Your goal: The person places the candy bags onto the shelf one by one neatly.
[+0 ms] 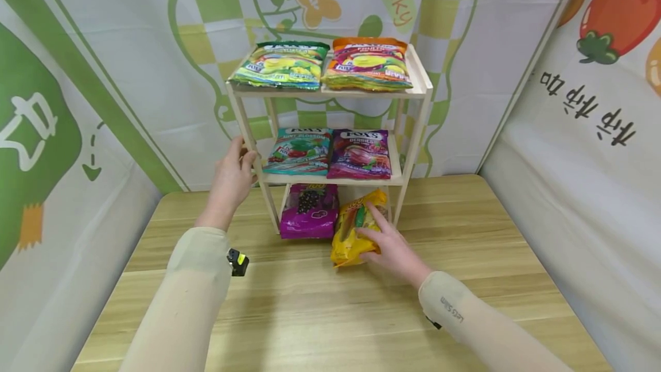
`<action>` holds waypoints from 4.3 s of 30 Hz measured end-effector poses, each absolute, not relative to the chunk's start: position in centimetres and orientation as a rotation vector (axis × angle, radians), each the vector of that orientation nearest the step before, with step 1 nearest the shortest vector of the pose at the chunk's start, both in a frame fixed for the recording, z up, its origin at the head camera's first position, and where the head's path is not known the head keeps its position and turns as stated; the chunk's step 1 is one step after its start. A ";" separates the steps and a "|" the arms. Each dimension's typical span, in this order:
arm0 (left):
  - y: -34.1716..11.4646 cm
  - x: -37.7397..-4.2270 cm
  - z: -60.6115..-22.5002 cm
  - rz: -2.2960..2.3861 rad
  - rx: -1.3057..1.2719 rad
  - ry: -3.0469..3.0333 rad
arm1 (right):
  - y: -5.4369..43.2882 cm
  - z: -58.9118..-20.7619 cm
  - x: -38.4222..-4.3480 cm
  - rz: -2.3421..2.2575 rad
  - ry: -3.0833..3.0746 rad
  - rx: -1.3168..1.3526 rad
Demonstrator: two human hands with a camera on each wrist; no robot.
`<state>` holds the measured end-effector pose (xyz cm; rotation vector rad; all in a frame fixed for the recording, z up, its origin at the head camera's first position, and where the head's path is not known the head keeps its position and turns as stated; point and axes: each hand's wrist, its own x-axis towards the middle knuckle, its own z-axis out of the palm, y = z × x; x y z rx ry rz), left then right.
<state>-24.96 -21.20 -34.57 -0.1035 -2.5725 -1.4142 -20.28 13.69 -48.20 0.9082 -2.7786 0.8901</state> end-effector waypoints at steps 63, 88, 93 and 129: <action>-21.0 -25.0 -34.7 -1.389 -0.102 -2.576 | 11.7 -50.5 -20.6 -0.065 -2.580 0.841; -21.2 -25.0 -34.8 -1.388 -0.120 -2.567 | 11.9 -51.2 -21.9 -0.219 -2.477 0.885; -21.2 -25.0 -34.8 -1.393 -0.118 -2.567 | 11.8 -50.9 -22.6 -0.198 -2.467 0.898; -21.1 -25.1 -34.9 -1.393 -0.099 -2.571 | 11.2 -51.0 -26.2 -0.239 -2.464 0.745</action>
